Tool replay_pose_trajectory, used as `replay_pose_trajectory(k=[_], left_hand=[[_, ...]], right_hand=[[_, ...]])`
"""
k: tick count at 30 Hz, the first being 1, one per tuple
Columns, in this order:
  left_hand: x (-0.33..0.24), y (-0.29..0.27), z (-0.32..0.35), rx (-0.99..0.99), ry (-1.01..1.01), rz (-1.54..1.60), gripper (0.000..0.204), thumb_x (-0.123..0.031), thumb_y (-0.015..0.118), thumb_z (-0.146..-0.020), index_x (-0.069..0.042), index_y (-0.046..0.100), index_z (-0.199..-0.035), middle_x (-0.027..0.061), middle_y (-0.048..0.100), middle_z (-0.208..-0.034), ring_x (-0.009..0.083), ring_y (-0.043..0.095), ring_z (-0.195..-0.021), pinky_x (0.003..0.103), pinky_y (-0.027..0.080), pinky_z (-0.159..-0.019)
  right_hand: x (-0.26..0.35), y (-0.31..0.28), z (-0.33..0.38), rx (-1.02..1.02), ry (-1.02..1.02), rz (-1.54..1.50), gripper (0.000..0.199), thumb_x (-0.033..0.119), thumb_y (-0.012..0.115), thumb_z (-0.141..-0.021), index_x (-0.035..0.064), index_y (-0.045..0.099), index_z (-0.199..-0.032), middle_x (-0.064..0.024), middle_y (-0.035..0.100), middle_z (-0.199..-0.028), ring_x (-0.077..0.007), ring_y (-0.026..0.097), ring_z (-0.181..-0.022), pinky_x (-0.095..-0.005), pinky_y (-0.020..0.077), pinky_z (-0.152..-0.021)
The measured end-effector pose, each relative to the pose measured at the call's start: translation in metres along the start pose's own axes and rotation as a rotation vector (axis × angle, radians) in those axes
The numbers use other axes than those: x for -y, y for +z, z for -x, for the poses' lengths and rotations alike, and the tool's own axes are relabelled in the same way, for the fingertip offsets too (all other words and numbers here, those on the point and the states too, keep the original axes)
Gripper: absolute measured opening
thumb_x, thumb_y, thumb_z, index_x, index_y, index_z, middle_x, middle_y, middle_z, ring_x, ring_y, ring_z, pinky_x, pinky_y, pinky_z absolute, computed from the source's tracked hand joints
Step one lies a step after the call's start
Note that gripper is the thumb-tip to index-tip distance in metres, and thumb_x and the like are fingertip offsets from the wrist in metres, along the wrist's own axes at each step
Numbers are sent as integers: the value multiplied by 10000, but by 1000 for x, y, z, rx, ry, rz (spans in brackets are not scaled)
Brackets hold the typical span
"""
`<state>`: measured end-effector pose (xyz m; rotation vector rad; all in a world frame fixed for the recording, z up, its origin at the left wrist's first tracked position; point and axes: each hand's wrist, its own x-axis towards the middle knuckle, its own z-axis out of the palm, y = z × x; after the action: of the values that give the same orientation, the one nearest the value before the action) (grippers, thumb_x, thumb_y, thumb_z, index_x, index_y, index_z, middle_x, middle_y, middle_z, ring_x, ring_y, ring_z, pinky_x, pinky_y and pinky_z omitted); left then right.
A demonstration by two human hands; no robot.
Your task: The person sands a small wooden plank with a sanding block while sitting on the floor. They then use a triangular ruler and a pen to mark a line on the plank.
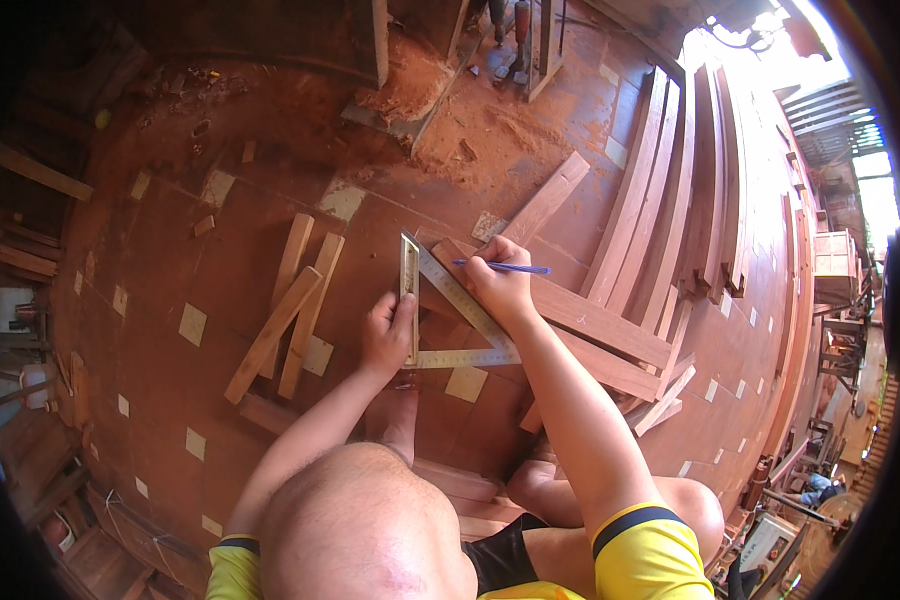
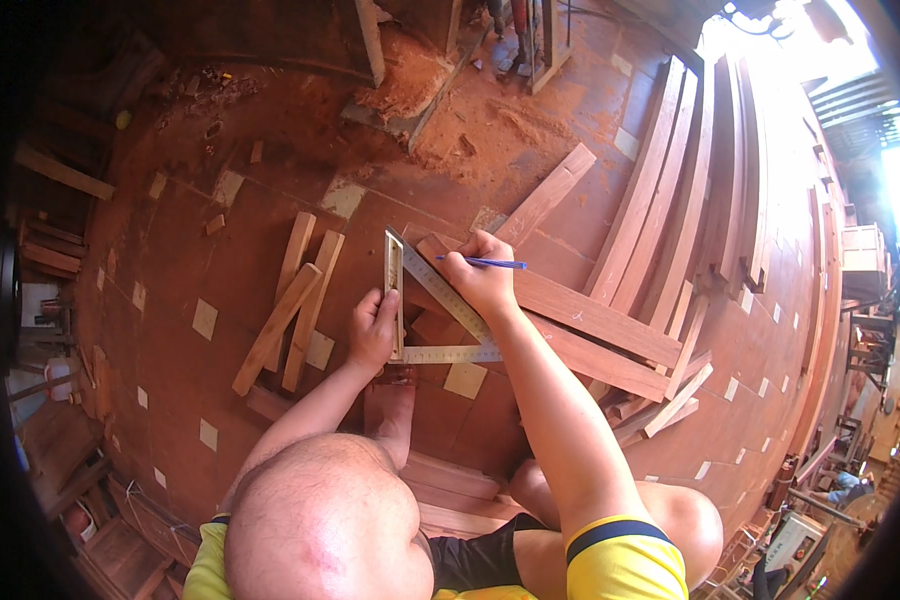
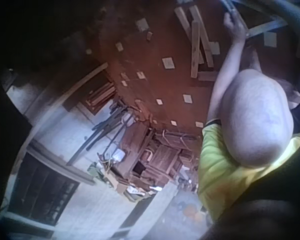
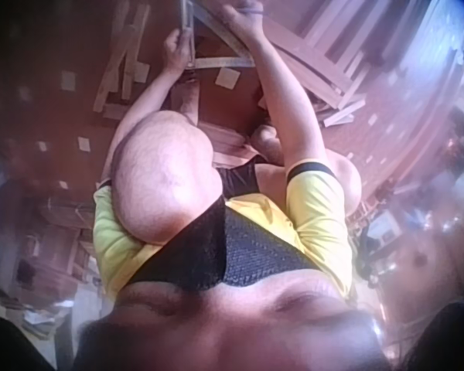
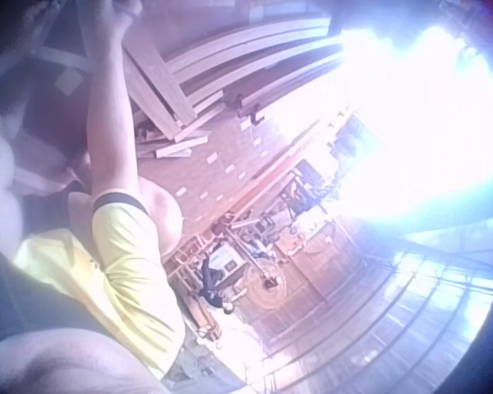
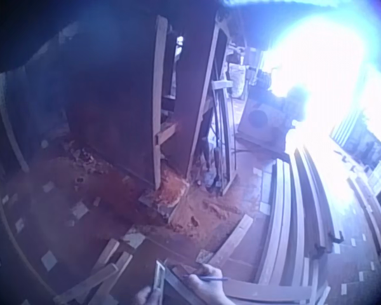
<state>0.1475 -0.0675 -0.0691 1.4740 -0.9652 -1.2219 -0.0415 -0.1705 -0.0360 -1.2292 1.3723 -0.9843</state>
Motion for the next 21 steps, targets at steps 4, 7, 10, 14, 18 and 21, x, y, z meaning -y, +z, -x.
replay_pose_trajectory(k=[4,7,10,14,18,21], left_hand=[[-11,6,-2,14,15,24,400,-297,626,-1084,-57,513,-785,-23,477,-686,62,418,-711,312,394,-595],[-5,9,-5,32,-36,94,381,-301,616,-1089,-66,542,-799,-38,506,-681,52,474,-665,297,417,-572],[-21,9,-1,45,-92,129,363,-310,602,-1095,-76,569,-819,-38,532,-664,62,530,-592,289,441,-526],[-12,6,1,46,-56,115,356,-314,596,-1096,-82,578,-827,-31,543,-647,79,551,-537,291,446,-483],[-10,8,-1,54,-99,150,366,-308,601,-1094,-82,566,-809,-30,538,-647,80,548,-540,290,447,-485],[-16,10,-3,65,-64,126,375,-311,602,-1095,-83,559,-800,-32,529,-648,80,544,-539,291,455,-486]], right_hand=[[11,-8,-2,-62,115,-139,153,75,707,-867,11,589,-793,-100,666,-651,-148,613,-573,-322,479,-533],[17,-18,-10,-32,-45,210,171,109,714,-936,4,601,-863,-147,675,-666,-214,659,-574,-367,501,-535],[71,-39,-12,153,-311,502,251,211,746,-984,1,623,-919,-233,687,-740,-398,719,-688,-475,544,-607],[113,-83,-3,503,-370,805,205,201,724,-985,6,661,-973,-211,721,-842,-439,717,-786,-522,555,-688],[114,-112,37,622,-401,793,163,172,736,-964,22,680,-996,-201,733,-963,-425,717,-923,-509,570,-792],[83,-115,56,532,-388,713,182,151,745,-949,24,694,-1070,-196,736,-980,-413,719,-936,-486,579,-819]])
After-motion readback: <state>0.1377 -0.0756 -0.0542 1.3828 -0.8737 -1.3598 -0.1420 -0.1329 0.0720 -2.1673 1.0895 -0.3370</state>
